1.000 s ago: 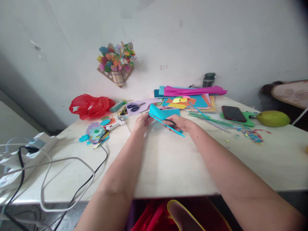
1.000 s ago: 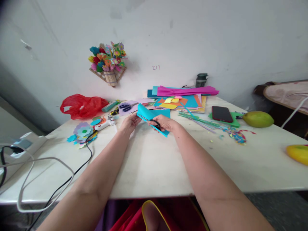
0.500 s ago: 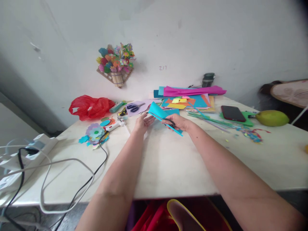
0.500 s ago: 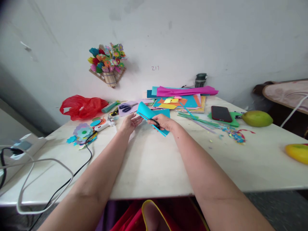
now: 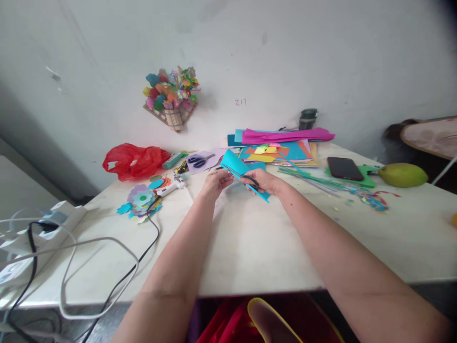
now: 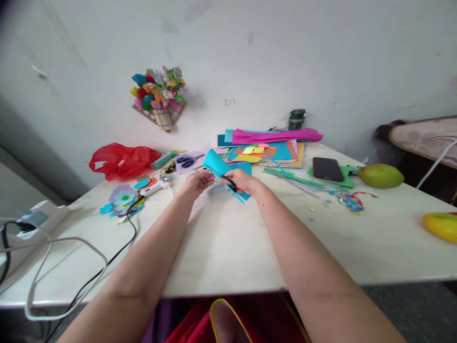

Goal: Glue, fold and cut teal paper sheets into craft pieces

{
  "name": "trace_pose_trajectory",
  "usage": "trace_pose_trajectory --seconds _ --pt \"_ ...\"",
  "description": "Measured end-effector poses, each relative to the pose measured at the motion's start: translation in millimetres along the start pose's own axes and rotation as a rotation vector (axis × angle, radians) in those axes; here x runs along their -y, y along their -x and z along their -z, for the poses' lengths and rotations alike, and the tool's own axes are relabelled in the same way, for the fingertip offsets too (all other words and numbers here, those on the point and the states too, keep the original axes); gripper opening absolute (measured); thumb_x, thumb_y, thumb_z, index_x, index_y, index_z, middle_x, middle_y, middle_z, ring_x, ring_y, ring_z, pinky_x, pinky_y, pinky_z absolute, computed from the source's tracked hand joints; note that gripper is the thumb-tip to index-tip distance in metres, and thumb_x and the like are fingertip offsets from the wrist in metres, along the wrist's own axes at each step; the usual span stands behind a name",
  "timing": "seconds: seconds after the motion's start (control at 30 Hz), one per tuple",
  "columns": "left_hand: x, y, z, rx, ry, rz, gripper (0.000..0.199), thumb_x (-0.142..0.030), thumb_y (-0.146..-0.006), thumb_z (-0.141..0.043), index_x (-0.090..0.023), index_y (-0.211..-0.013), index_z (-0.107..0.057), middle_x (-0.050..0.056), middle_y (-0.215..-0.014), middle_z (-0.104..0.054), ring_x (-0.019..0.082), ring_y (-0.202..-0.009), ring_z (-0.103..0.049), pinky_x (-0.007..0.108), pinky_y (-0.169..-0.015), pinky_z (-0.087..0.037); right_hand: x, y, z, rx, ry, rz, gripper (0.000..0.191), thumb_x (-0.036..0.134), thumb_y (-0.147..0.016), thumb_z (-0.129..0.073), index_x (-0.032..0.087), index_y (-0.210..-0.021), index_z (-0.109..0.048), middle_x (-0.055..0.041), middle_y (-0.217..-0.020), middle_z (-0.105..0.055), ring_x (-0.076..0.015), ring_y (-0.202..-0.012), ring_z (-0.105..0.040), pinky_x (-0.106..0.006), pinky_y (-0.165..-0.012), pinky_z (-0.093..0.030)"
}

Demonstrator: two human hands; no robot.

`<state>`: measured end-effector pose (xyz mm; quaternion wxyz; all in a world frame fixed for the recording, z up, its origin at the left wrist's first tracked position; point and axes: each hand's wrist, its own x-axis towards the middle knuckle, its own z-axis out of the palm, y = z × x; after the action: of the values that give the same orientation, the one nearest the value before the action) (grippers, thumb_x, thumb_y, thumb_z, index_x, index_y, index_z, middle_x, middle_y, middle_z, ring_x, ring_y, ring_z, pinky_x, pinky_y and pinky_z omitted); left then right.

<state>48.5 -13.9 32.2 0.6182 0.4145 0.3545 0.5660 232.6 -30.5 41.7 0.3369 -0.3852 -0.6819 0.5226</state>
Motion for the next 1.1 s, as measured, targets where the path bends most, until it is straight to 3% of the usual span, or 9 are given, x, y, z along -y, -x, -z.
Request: trace_pose_trajectory --seconds 0.13,0.5,0.73,1.1 --pt "0.0 -0.4 -0.8 -0.006 0.0 -0.005 0.009 -0.009 -0.063 -0.061 -0.012 -0.07 -0.056 0.004 -0.063 -0.063 0.013 -0.057 -0.062 0.027 -0.061 -0.051 -0.4 -0.2 0.3 0.01 -0.022 0.007 0.029 0.039 -0.068 -0.064 0.013 -0.076 -0.054 0.0034 -0.048 -0.053 -0.0037 -0.03 -0.04 -0.015 -0.024 -0.02" --pt "-4.1 4.4 -5.2 -0.061 0.035 0.03 0.022 -0.005 -0.063 -0.063 -0.014 -0.077 -0.05 0.003 -0.064 -0.063 0.012 -0.056 -0.062 0.027 -0.062 -0.051 -0.5 -2.2 1.4 0.03 -0.015 0.04 0.036 0.047 -0.068 -0.062 0.013 -0.07 -0.052 0.0037 -0.047 -0.053 -0.0012 -0.027 -0.031 -0.016 -0.024 -0.018" --pt "-4.4 2.2 -3.0 -0.038 0.035 0.053 0.02 -0.004 -0.067 -0.061 -0.014 -0.082 -0.052 0.002 -0.065 -0.061 0.01 -0.056 -0.061 0.024 -0.062 -0.051 1.2 -4.5 1.1 0.038 0.017 0.034 0.034 0.047 -0.069 -0.061 0.013 -0.07 -0.053 0.0038 -0.046 -0.053 -0.0022 -0.028 -0.033 -0.015 -0.024 -0.02" --pt "-2.8 -1.4 2.4 -0.099 0.024 0.091 0.015 -0.002 -0.069 -0.057 -0.013 -0.078 -0.054 0.003 -0.063 -0.061 0.01 -0.056 -0.061 0.023 -0.061 -0.051 11.0 -9.5 1.6 0.064 0.186 0.006 0.04 0.052 -0.066 -0.063 0.015 -0.058 -0.049 0.0028 -0.045 -0.053 -0.0022 -0.027 -0.032 -0.018 -0.026 -0.021"
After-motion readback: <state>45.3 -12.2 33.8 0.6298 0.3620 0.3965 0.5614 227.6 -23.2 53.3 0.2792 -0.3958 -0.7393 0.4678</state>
